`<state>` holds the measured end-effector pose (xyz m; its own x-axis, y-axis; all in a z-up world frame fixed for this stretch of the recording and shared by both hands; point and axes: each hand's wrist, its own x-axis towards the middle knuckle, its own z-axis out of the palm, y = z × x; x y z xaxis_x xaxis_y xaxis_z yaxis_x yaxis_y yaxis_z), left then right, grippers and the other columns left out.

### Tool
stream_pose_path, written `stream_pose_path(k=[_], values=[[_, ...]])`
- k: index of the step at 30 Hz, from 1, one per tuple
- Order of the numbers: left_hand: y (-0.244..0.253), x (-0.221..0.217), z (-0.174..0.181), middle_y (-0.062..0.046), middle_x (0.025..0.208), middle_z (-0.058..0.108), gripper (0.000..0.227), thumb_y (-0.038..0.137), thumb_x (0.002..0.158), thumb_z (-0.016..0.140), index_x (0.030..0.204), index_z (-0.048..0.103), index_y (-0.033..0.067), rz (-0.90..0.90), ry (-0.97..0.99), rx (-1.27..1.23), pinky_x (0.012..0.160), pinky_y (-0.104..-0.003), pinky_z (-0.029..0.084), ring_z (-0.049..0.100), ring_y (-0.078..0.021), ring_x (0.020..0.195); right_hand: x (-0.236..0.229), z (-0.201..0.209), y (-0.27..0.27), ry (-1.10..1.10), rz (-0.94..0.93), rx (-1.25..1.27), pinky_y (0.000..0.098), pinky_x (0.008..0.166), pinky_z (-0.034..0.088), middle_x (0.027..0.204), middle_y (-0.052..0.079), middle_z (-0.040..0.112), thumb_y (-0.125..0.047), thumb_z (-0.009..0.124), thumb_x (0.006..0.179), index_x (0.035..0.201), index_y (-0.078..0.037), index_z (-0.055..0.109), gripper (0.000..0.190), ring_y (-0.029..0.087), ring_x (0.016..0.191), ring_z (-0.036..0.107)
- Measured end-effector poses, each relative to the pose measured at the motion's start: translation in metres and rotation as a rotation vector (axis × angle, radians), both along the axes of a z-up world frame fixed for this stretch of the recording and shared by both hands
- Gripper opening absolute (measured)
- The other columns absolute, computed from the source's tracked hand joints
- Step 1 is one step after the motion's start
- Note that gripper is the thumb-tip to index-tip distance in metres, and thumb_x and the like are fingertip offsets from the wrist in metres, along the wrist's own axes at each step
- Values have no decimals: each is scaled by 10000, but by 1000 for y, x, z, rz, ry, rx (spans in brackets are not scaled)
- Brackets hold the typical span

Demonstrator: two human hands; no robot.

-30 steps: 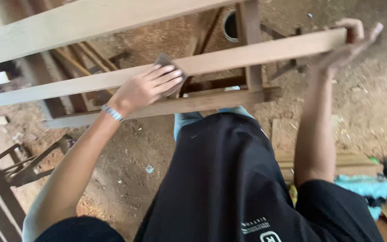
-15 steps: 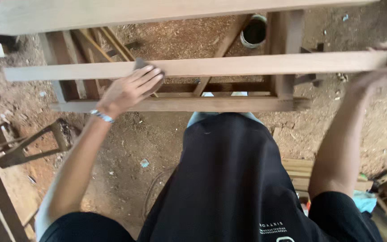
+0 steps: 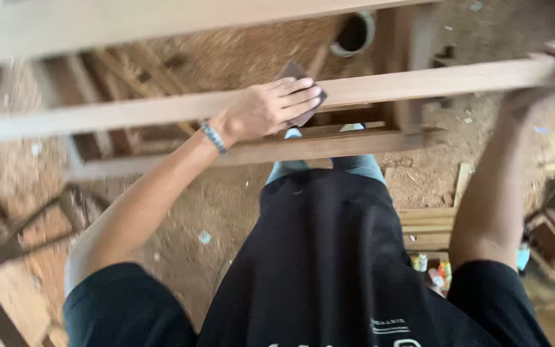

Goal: The person sands the surface of multiple long wooden planks using a small piece of sandpaper held by hand. The person moves the sandpaper back and forth along the length of each plank while the planks rest across a wooden frame.

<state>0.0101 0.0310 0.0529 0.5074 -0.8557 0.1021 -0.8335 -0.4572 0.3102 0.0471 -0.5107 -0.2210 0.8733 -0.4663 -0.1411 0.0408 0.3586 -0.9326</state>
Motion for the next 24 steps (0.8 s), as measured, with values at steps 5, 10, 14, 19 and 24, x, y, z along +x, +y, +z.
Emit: stream_pose_path(k=[5, 10, 14, 19, 24], values=[[-45, 27, -1, -68, 1432, 648, 517, 216, 926, 728, 1405, 636, 46, -139, -44, 9, 1189, -325, 432, 564, -195, 1371, -3, 28, -14, -64, -42, 54, 385, 845, 606, 870, 101, 690, -734, 325, 969, 953, -63, 679, 759, 218, 786, 662], [-107, 34, -17, -42, 1443, 633, 446, 233, 974, 702, 1392, 648, 86, -156, -102, 27, 1182, -315, 426, 560, -178, 1366, 5, 42, 11, -94, 48, 172, 364, 871, 581, 884, 91, 689, -724, 309, 982, 943, -72, 681, 751, 205, 802, 637], [-153, 41, -25, -27, 1453, 633, 427, 211, 1001, 692, 1407, 644, 91, -108, -155, 28, 1206, -300, 427, 566, -168, 1385, 4, 41, 16, -72, 80, 130, 397, 896, 615, 832, 72, 689, -774, 278, 947, 868, -115, 647, 760, 191, 756, 637], [-248, 53, -53, -63, 1485, 588, 441, 236, 1054, 690, 1446, 592, 59, -33, -88, -112, 1176, -366, 431, 556, -237, 1375, -4, 52, 39, -13, 42, 194, 413, 804, 603, 828, 67, 707, -808, 307, 891, 845, -111, 641, 774, 194, 727, 661], [-263, 47, -54, -41, 1511, 559, 478, 183, 1001, 701, 1459, 589, 106, -8, -150, -28, 1174, -383, 467, 538, -215, 1392, -3, 59, 45, -86, 125, 260, 394, 773, 512, 832, 85, 659, -803, 329, 944, 917, -53, 660, 820, 239, 772, 635]])
